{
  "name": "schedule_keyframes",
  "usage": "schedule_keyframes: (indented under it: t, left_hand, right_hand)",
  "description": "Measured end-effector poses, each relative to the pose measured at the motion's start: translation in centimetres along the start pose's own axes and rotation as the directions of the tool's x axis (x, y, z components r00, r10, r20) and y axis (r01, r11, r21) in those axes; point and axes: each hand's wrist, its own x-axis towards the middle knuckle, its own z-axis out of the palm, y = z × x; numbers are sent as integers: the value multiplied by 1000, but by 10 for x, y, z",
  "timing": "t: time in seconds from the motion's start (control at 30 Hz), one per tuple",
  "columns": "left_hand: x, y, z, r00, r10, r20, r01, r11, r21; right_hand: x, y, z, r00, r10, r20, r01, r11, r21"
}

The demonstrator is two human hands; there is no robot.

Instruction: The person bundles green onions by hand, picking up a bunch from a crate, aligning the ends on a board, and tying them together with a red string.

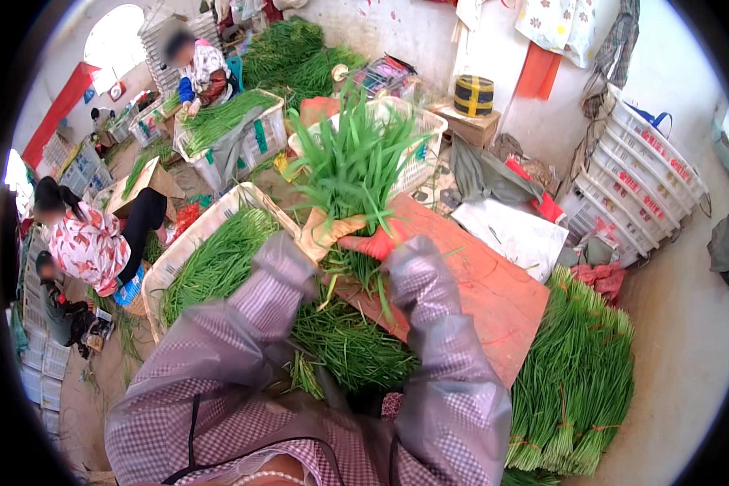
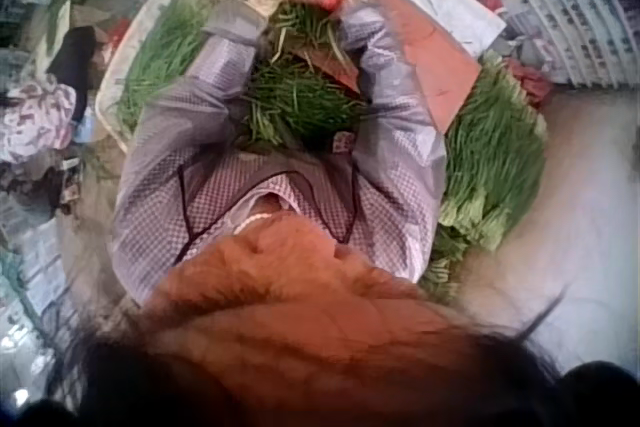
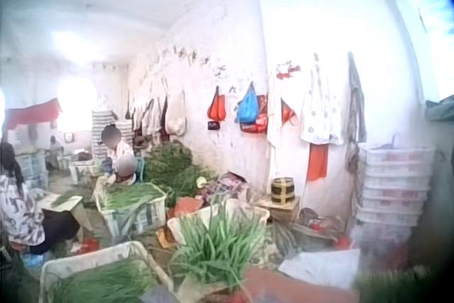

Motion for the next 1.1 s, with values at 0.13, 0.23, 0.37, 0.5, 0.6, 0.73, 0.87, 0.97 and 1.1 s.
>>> schedule_keyframes:
  t: [0.13,0.23,0.37,0.5,0.6,0.73,0.87,0.97,1.1]
  left_hand:
    - [-26,12,-36,997,22,71,-47,926,375]
    - [-56,72,-4,990,96,108,-134,890,437]
    - [-99,129,35,930,317,-187,-122,745,656]
    - [-136,132,60,872,364,-326,-246,903,352]
    - [-178,130,24,881,344,-325,-204,896,394]
    - [-213,143,24,930,125,-345,31,909,415]
    - [-220,138,27,950,35,-311,44,969,241]
    - [-219,136,47,971,42,-236,0,984,176]
    - [-223,147,-4,879,-260,-401,294,956,25]
  right_hand:
    - [17,-7,32,970,232,80,-232,973,-11]
    - [31,-43,39,968,202,151,-243,905,348]
    - [46,-133,43,967,117,226,-112,993,-35]
    - [44,-125,75,883,208,420,-328,915,237]
    - [42,-114,120,887,35,460,-280,834,476]
    - [34,-105,160,854,-88,513,-297,727,619]
    - [29,-78,199,761,-71,644,-443,668,598]
    - [29,-74,209,748,-58,661,-395,762,514]
    - [25,-80,216,819,-32,573,-238,890,389]
